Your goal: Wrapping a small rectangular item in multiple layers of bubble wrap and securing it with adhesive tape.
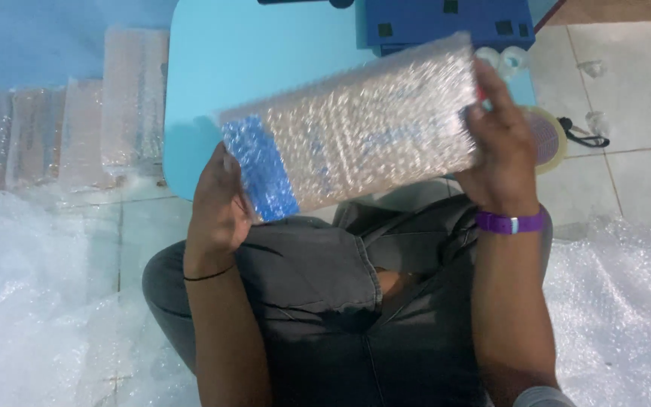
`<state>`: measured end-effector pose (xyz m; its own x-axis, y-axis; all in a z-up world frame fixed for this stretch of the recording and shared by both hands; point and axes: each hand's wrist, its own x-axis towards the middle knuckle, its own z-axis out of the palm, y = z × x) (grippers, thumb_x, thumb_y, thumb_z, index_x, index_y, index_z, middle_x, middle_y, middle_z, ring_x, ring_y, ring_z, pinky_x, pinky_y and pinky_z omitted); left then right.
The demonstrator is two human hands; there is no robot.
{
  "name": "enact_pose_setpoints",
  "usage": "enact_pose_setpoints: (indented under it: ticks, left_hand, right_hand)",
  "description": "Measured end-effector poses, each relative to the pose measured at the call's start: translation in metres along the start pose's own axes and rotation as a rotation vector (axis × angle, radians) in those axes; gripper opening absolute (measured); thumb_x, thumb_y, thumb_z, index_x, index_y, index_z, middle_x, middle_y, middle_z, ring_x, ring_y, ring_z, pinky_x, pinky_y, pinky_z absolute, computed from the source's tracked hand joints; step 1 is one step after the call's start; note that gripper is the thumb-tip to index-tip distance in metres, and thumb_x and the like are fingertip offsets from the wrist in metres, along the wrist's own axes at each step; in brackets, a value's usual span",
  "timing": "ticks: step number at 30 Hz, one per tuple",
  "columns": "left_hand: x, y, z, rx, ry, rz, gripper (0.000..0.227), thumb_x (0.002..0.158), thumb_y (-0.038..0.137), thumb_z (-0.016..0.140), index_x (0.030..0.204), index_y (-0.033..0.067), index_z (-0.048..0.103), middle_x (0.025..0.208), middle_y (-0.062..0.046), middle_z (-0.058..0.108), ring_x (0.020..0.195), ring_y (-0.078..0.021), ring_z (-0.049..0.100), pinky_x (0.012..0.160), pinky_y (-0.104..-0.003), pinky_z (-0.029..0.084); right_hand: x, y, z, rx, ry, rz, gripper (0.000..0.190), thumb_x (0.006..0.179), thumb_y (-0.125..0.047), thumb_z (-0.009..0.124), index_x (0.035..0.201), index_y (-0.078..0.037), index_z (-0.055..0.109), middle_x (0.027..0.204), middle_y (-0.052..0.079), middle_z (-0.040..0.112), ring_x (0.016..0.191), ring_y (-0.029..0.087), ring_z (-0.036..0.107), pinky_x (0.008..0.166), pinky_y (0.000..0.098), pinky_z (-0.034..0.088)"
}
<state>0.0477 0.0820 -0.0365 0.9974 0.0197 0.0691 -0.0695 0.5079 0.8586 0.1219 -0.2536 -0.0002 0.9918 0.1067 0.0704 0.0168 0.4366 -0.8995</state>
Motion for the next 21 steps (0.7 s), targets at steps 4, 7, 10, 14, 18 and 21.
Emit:
enact_pose_setpoints:
  ticks: [4, 7, 10, 14, 18, 21]
  left_hand:
    - [0.008, -0.012, 0.006, 0.289, 0.233, 0.017, 0.071, 0.112, 0.032, 0.05, 0.158, -0.006, 0.011, 0.149, -0.045, 0.038, 0.134, -0.0652, 0.041, 0.101, -0.077, 0.045]
    - [0.006, 0.001, 0.013, 0.542, 0.244, 0.078, 0.02, 0.113, 0.019, 0.042, 0.117, 0.0042, 0.055, 0.084, 0.006, 0.049, 0.07, -0.0037, 0.039, 0.066, -0.023, 0.038]
    - [0.012, -0.037, -0.039, 0.492, 0.191, 0.1, 0.05, 0.112, 0.036, 0.045, 0.145, -0.002, 0.046, 0.118, -0.033, 0.064, 0.11, -0.0486, 0.066, 0.094, -0.064, 0.054]
    - [-0.003, -0.017, -0.026, 0.69, 0.128, 0.414, 0.035, 0.108, 0.021, 0.049, 0.135, -0.0012, 0.054, 0.111, -0.024, 0.064, 0.107, -0.048, 0.064, 0.096, -0.056, 0.052]
    - [-0.012, 0.022, -0.011, 1.2, 0.213, 0.766, 0.053, 0.098, 0.027, 0.074, 0.134, -0.0097, 0.061, 0.116, -0.011, 0.037, 0.111, -0.0431, 0.057, 0.096, -0.056, 0.057]
    - [-0.021, 0.027, 0.004, 1.105, 0.202, 0.719, 0.048, 0.101, 0.009, 0.068, 0.145, -0.0039, 0.052, 0.127, -0.029, 0.063, 0.11, -0.0574, 0.065, 0.09, -0.06, 0.057]
  right_hand:
    - [0.002, 0.035, -0.009, -0.179, -0.053, -0.064, 0.063, 0.102, -0.016, 0.05, 0.161, -0.006, 0.032, 0.131, 0.012, 0.059, 0.117, 0.019, 0.065, 0.112, 0.0411, 0.054]
    - [0.004, 0.061, -0.021, -0.127, 0.024, -0.026, 0.059, 0.104, -0.022, 0.053, 0.159, -0.005, 0.04, 0.123, 0.018, 0.066, 0.105, 0.025, 0.071, 0.098, 0.0432, 0.059]
    - [-0.003, 0.08, -0.035, -0.114, 0.001, -0.072, 0.054, 0.107, -0.017, 0.047, 0.157, 0.0, 0.038, 0.128, 0.023, 0.064, 0.113, 0.031, 0.069, 0.104, 0.0502, 0.056]
    - [-0.014, 0.087, -0.045, -0.242, -0.054, -0.239, 0.052, 0.107, -0.018, 0.047, 0.155, -0.001, 0.04, 0.143, 0.024, 0.054, 0.126, 0.034, 0.06, 0.109, 0.0528, 0.05]
    - [-0.018, 0.04, -0.005, -0.579, -0.087, -0.617, 0.047, 0.11, -0.028, 0.056, 0.147, -0.002, 0.047, 0.162, 0.017, 0.031, 0.148, 0.03, 0.036, 0.122, 0.0473, 0.037]
    - [-0.021, 0.036, -0.005, -0.64, -0.02, -0.663, 0.036, 0.108, -0.005, 0.055, 0.141, 0.01, 0.049, 0.136, 0.02, 0.032, 0.125, 0.029, 0.038, 0.108, 0.0471, 0.037]
